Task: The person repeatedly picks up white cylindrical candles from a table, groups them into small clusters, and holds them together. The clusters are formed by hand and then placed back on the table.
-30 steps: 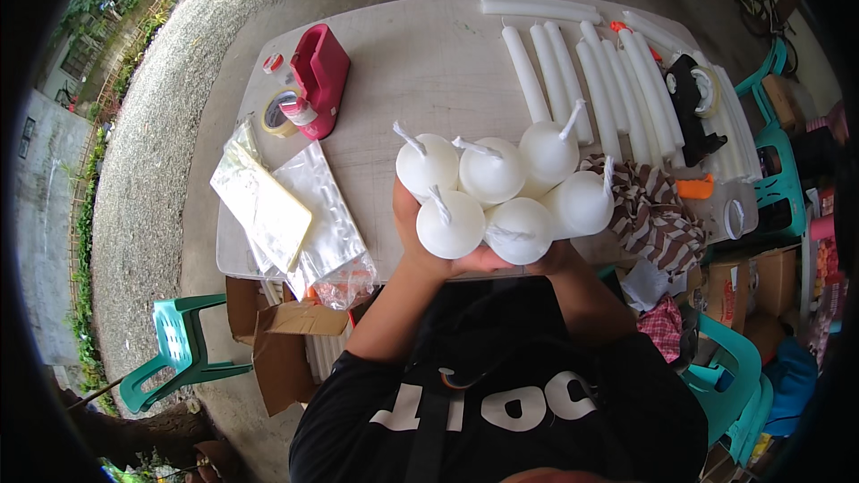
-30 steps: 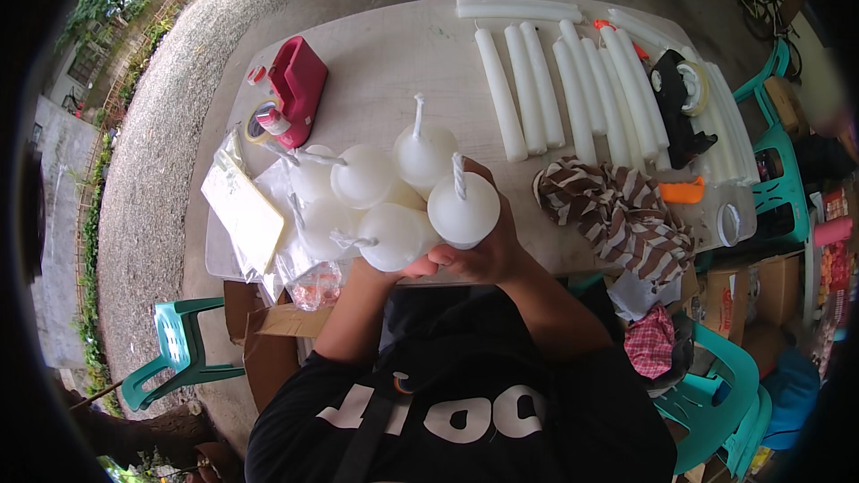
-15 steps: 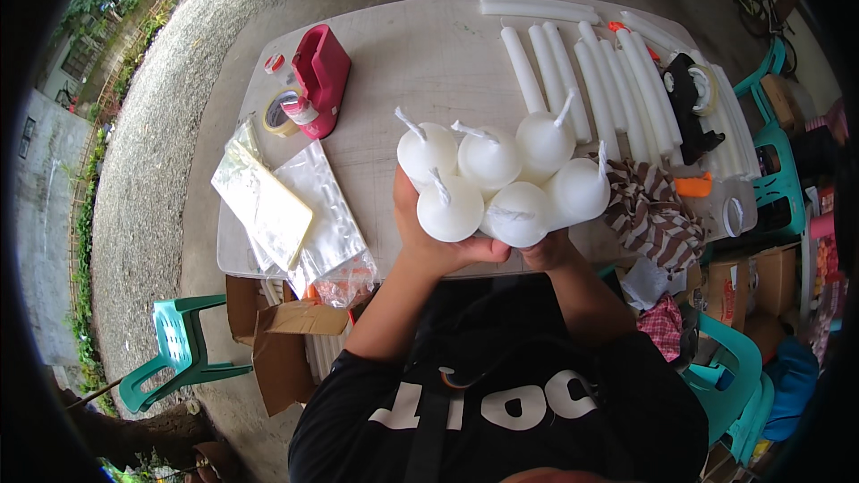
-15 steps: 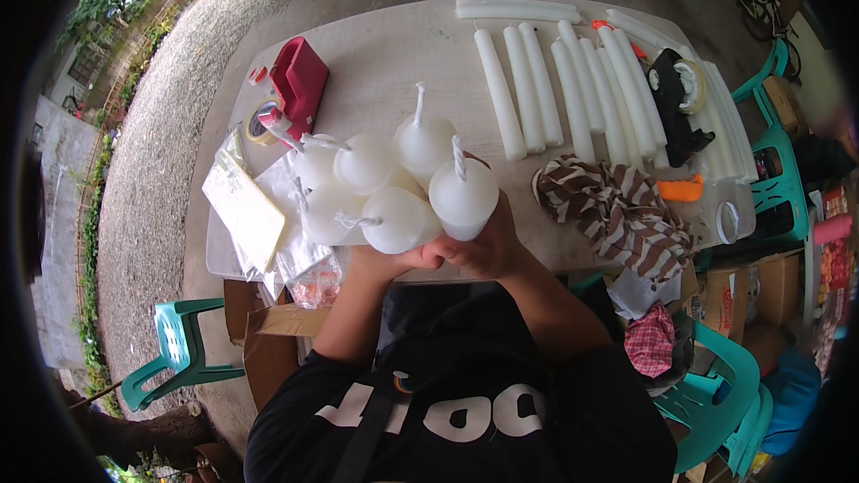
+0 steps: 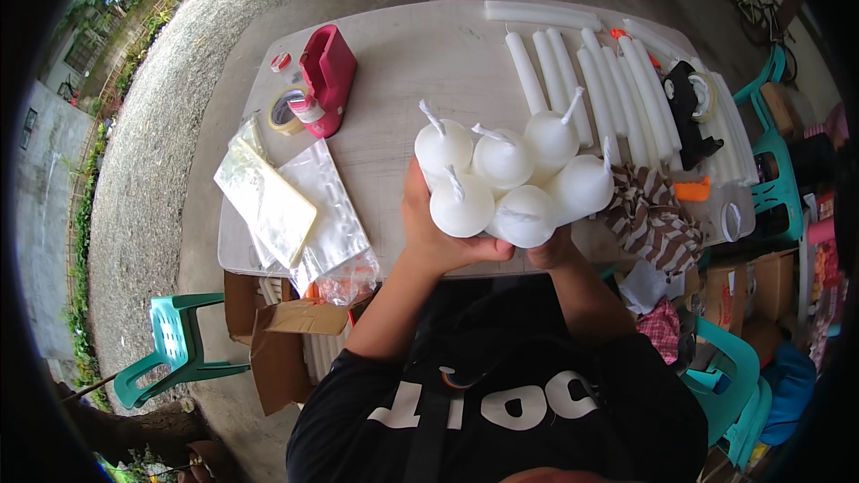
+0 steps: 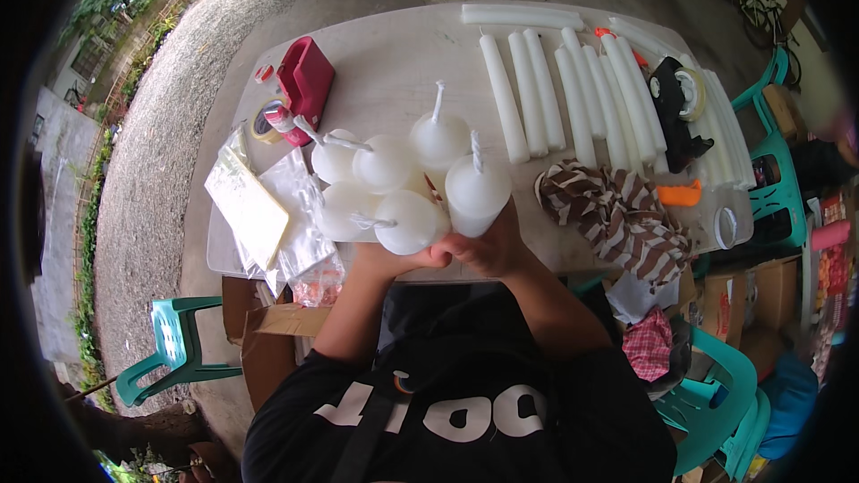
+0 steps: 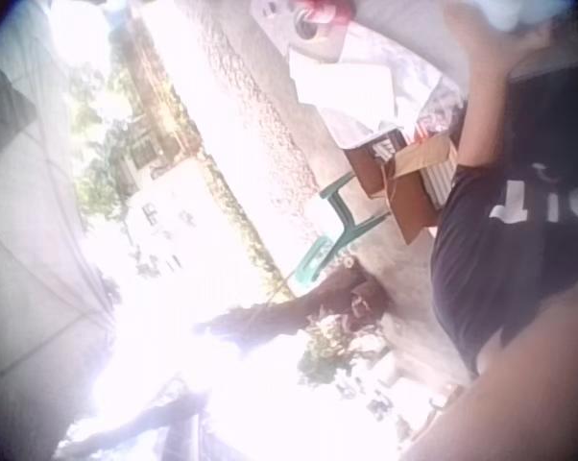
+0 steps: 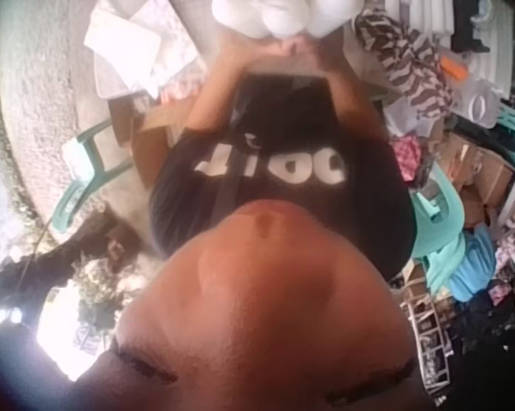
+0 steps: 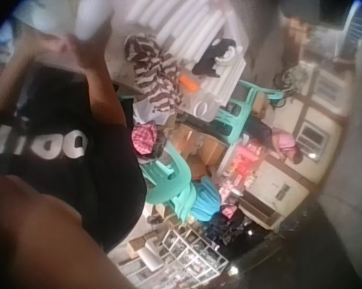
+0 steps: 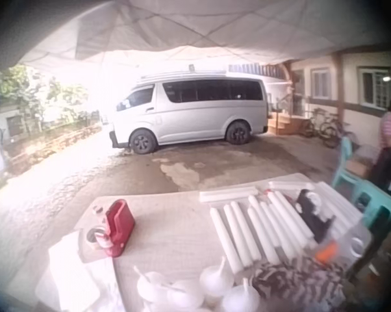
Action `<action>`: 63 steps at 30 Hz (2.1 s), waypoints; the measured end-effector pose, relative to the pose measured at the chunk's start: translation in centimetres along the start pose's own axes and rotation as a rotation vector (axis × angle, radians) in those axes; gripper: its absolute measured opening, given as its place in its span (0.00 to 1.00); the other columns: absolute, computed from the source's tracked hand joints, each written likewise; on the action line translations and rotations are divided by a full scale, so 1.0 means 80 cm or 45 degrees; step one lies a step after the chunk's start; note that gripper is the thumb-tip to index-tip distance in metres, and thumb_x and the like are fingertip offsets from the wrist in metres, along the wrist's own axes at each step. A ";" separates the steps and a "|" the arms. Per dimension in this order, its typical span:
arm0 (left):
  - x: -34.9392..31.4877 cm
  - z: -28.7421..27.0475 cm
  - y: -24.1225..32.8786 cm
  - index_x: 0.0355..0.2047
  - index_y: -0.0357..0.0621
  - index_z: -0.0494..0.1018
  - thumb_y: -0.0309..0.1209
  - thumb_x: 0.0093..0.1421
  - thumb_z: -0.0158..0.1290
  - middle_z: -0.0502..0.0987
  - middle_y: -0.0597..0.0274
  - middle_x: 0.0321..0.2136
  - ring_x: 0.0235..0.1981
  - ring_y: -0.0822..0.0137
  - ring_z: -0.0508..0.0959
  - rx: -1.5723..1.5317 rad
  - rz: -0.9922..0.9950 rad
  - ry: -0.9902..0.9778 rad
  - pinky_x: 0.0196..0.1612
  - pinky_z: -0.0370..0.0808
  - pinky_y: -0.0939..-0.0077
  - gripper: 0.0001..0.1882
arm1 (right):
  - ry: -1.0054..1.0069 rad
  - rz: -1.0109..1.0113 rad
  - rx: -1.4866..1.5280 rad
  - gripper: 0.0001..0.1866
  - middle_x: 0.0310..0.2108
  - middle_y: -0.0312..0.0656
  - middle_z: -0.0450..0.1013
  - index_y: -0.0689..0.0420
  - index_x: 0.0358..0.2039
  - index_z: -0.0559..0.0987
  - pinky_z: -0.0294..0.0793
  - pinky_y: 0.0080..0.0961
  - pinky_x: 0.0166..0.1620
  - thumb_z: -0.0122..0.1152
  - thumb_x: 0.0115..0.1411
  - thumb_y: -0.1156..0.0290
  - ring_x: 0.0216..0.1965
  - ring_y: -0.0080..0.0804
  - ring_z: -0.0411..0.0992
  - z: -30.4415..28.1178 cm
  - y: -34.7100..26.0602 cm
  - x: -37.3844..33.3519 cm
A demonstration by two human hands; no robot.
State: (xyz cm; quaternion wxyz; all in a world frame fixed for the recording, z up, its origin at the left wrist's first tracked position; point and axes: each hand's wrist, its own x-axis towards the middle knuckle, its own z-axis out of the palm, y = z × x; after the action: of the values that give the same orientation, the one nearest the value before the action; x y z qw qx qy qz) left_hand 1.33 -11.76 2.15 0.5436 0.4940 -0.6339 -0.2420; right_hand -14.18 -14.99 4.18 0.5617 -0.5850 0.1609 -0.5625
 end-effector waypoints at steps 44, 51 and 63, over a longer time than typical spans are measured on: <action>0.022 -0.002 0.028 0.60 0.34 0.52 0.41 0.29 0.70 0.71 0.45 0.37 0.34 0.47 0.75 0.038 0.427 0.370 0.37 0.74 0.62 0.59 | -0.926 0.612 -0.689 0.28 0.60 0.44 0.61 0.54 0.60 0.66 0.68 0.27 0.53 0.60 0.59 0.63 0.50 0.31 0.69 0.026 0.124 0.193; 0.024 0.006 0.020 0.62 0.34 0.50 0.45 0.30 0.70 0.70 0.39 0.46 0.46 0.47 0.75 -0.003 0.381 0.458 0.46 0.74 0.61 0.62 | -0.171 0.464 0.292 0.36 0.55 0.46 0.66 0.60 0.60 0.61 0.62 0.34 0.58 0.51 0.60 0.46 0.55 0.31 0.64 -0.023 0.010 0.066; 0.154 0.014 -0.101 0.55 0.34 0.57 0.45 0.65 0.44 0.72 0.44 0.41 0.38 0.56 0.75 -0.335 -0.687 0.394 0.44 0.72 0.65 0.28 | -0.098 0.838 -0.371 0.29 0.55 0.43 0.65 0.58 0.61 0.60 0.62 0.29 0.58 0.55 0.63 0.62 0.56 0.31 0.63 0.002 0.064 0.124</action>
State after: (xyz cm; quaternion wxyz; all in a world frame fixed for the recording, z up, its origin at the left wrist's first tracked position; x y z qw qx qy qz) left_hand 4.22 -26.20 0.57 0.6088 0.6005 -0.3536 -0.3791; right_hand -8.68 -24.68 4.69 0.6291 -0.5965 0.3978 -0.3001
